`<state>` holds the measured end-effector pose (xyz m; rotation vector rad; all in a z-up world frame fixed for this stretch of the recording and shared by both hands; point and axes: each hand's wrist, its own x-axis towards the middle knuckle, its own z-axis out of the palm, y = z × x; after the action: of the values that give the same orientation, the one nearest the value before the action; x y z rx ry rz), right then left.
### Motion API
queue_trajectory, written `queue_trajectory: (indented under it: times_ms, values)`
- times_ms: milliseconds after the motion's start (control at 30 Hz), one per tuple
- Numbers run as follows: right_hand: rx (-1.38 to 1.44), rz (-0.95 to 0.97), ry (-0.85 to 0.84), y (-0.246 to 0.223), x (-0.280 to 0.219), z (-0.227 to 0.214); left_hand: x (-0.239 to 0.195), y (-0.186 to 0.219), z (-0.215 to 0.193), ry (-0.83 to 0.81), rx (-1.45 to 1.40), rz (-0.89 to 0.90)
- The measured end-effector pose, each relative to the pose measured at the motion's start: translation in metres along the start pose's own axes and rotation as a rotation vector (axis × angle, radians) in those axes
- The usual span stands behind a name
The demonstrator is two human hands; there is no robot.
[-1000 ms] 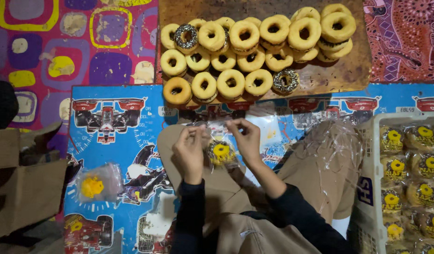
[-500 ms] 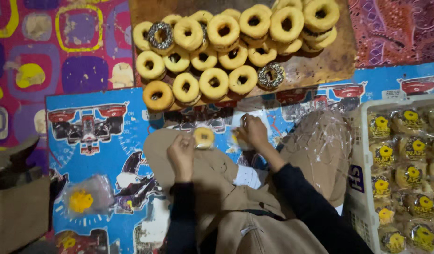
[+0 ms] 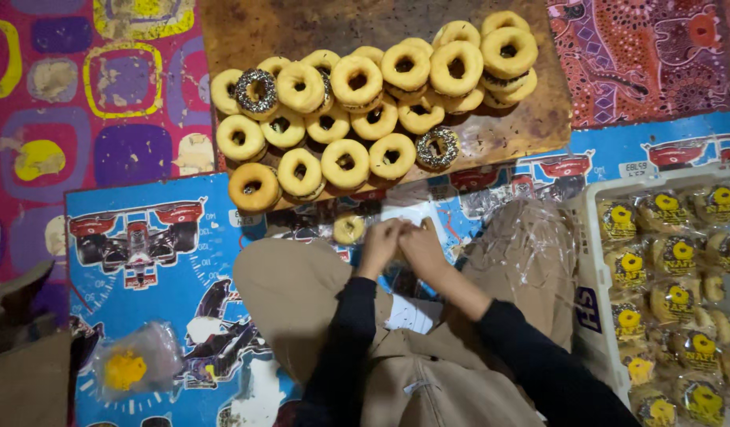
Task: The person sits on the floor and repeatedly picks up donuts from a wooden board, places them into small plastic bags, and arranges the sealed bags into a white crate. The donuts include plain and chocolate-sprinkled varieties.
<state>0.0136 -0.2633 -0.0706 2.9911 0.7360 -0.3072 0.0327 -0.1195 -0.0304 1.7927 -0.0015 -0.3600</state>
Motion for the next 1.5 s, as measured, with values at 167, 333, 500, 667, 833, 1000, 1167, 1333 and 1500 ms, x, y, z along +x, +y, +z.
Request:
queue_trajectory:
  times_ms: [167, 333, 500, 667, 833, 1000, 1167, 1333, 1500]
  values:
    - [0.305, 0.135, 0.375, 0.025, -0.061, -0.073, -0.059, 0.046, 0.041, 0.199, 0.547, 0.804]
    - [0.806, -0.081, 0.293, 0.02, -0.076, -0.123, -0.033, 0.034, 0.04, 0.24, -1.254, -0.013]
    - [0.969, 0.249, 0.485, 0.061, -0.031, -0.135, -0.001, -0.035, 0.0, 0.527, -1.823, -0.137]
    - [0.551, 0.251, 0.807, 0.103, 0.028, -0.141, -0.002, -0.046, -0.031, 0.626, -2.069, -0.33]
    - [0.781, 0.379, 0.772, 0.052, -0.025, -0.179, -0.014, -0.011, -0.039, 0.452, -2.308, -0.289]
    - [0.606, 0.306, 0.745, -0.012, -0.093, -0.221, -0.029, 0.045, -0.017, 0.349, -2.022, -0.069]
    - [0.446, 0.206, 0.69, -0.029, -0.068, -0.241, -0.056, 0.107, 0.012, 0.198, -1.764, 0.264]
    - [0.362, -0.14, 0.826, -0.03, -0.063, -0.239, -0.057, 0.11, -0.017, 0.448, -1.43, 0.046]
    - [0.703, -0.206, 0.729, -0.02, -0.074, -0.235, -0.074, 0.084, -0.023, 0.566, -0.851, 0.071]
